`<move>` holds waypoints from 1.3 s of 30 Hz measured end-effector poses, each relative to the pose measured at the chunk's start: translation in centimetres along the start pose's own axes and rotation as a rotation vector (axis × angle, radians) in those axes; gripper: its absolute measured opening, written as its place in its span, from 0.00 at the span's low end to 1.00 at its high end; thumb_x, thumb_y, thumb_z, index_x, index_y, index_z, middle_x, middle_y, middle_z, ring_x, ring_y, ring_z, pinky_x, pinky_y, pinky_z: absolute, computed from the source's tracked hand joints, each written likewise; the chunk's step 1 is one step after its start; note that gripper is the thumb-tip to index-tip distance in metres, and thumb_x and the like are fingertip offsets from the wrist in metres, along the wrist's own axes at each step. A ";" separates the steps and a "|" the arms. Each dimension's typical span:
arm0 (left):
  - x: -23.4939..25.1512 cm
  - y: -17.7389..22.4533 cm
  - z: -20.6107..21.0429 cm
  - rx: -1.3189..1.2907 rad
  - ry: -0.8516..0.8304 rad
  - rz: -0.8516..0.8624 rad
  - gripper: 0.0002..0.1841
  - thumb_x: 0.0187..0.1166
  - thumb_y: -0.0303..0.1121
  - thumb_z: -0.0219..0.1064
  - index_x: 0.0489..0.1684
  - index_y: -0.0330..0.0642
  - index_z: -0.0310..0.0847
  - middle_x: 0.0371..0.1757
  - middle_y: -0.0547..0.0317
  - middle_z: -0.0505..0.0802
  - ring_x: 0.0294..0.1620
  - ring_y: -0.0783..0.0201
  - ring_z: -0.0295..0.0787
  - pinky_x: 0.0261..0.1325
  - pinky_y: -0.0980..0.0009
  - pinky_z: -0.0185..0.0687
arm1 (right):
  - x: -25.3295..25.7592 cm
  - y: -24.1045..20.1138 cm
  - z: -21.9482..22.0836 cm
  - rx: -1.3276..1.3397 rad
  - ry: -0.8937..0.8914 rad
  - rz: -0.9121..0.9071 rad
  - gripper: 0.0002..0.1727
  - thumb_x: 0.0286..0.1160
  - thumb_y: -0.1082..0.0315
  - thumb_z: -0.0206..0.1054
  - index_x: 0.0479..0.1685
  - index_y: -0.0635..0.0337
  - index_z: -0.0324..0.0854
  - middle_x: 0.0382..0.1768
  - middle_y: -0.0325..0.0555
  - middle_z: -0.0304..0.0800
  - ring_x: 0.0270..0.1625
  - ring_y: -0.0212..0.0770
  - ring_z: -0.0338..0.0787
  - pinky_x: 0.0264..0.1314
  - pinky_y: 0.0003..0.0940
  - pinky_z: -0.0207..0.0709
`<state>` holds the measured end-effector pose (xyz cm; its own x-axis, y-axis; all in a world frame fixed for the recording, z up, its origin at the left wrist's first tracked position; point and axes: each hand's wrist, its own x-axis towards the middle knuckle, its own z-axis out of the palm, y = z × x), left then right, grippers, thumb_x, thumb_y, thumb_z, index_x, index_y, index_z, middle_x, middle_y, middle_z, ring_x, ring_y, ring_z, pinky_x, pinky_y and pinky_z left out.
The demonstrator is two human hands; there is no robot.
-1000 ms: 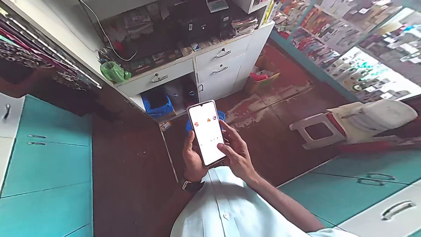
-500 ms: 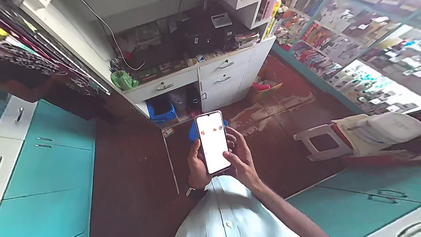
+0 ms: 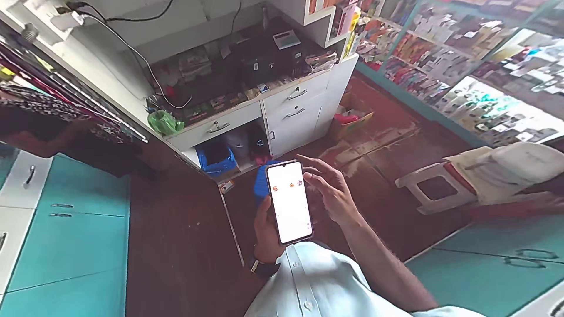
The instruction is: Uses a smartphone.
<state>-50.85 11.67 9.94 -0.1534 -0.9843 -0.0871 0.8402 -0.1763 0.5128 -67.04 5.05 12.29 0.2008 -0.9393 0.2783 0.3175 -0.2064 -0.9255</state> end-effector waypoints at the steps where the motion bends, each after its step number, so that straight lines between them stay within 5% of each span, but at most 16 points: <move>1: 0.0 0.0 0.0 0.007 0.008 -0.004 0.23 0.85 0.53 0.57 0.59 0.47 0.87 0.53 0.49 0.96 0.53 0.55 0.97 0.53 0.54 0.94 | 0.0 0.0 0.0 -0.007 0.008 0.004 0.21 0.87 0.73 0.53 0.75 0.66 0.77 0.54 0.45 0.93 0.53 0.34 0.92 0.61 0.31 0.87; 17: 0.0 -0.6 -0.1 0.006 0.011 -0.005 0.22 0.86 0.52 0.54 0.59 0.47 0.87 0.52 0.50 0.97 0.53 0.57 0.97 0.55 0.55 0.94 | -0.2 0.8 0.4 -0.070 0.076 -0.049 0.20 0.79 0.75 0.65 0.69 0.68 0.77 0.49 0.46 0.93 0.48 0.36 0.93 0.55 0.33 0.89; 21: -0.2 -0.6 -0.1 -0.007 0.012 -0.006 0.23 0.88 0.52 0.52 0.59 0.47 0.87 0.52 0.50 0.97 0.53 0.57 0.97 0.54 0.55 0.94 | -0.5 0.5 0.0 -0.068 0.020 -0.037 0.21 0.86 0.68 0.55 0.74 0.65 0.76 0.53 0.42 0.92 0.53 0.31 0.91 0.60 0.29 0.85; 25: -0.2 -0.6 -0.2 -0.018 0.002 0.004 0.23 0.87 0.51 0.53 0.58 0.47 0.88 0.51 0.50 0.97 0.53 0.57 0.97 0.55 0.56 0.93 | -1.8 0.4 -0.3 -0.054 -0.042 -0.003 0.29 0.91 0.63 0.49 0.89 0.64 0.60 0.64 0.47 0.89 0.64 0.35 0.89 0.72 0.33 0.82; 30: -0.2 -0.5 -0.1 -0.047 0.078 -0.022 0.23 0.88 0.51 0.50 0.60 0.46 0.85 0.53 0.50 0.96 0.54 0.57 0.96 0.54 0.55 0.93 | -4.1 1.1 -0.3 0.021 -0.017 0.077 0.32 0.91 0.62 0.50 0.90 0.64 0.50 0.66 0.49 0.88 0.62 0.39 0.91 0.63 0.35 0.87; 37: 0.1 -0.3 0.2 -0.021 0.082 -0.004 0.23 0.89 0.51 0.47 0.58 0.48 0.85 0.51 0.52 0.97 0.52 0.59 0.97 0.53 0.56 0.94 | -5.2 1.3 -0.5 0.094 -0.098 0.115 0.29 0.91 0.65 0.47 0.88 0.66 0.59 0.66 0.46 0.88 0.54 0.32 0.91 0.51 0.27 0.86; 39: 0.1 -0.3 0.3 -0.014 0.092 0.001 0.23 0.89 0.51 0.47 0.56 0.48 0.86 0.49 0.52 0.97 0.51 0.59 0.97 0.52 0.57 0.94 | -5.3 1.4 -0.8 0.123 -0.111 0.142 0.29 0.91 0.66 0.47 0.89 0.66 0.58 0.69 0.47 0.87 0.58 0.34 0.92 0.56 0.30 0.88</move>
<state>-51.25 11.60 9.99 -0.1044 -0.9808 -0.1646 0.8477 -0.1743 0.5010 -68.37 9.54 9.35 0.3502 -0.9191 0.1807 0.3886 -0.0330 -0.9208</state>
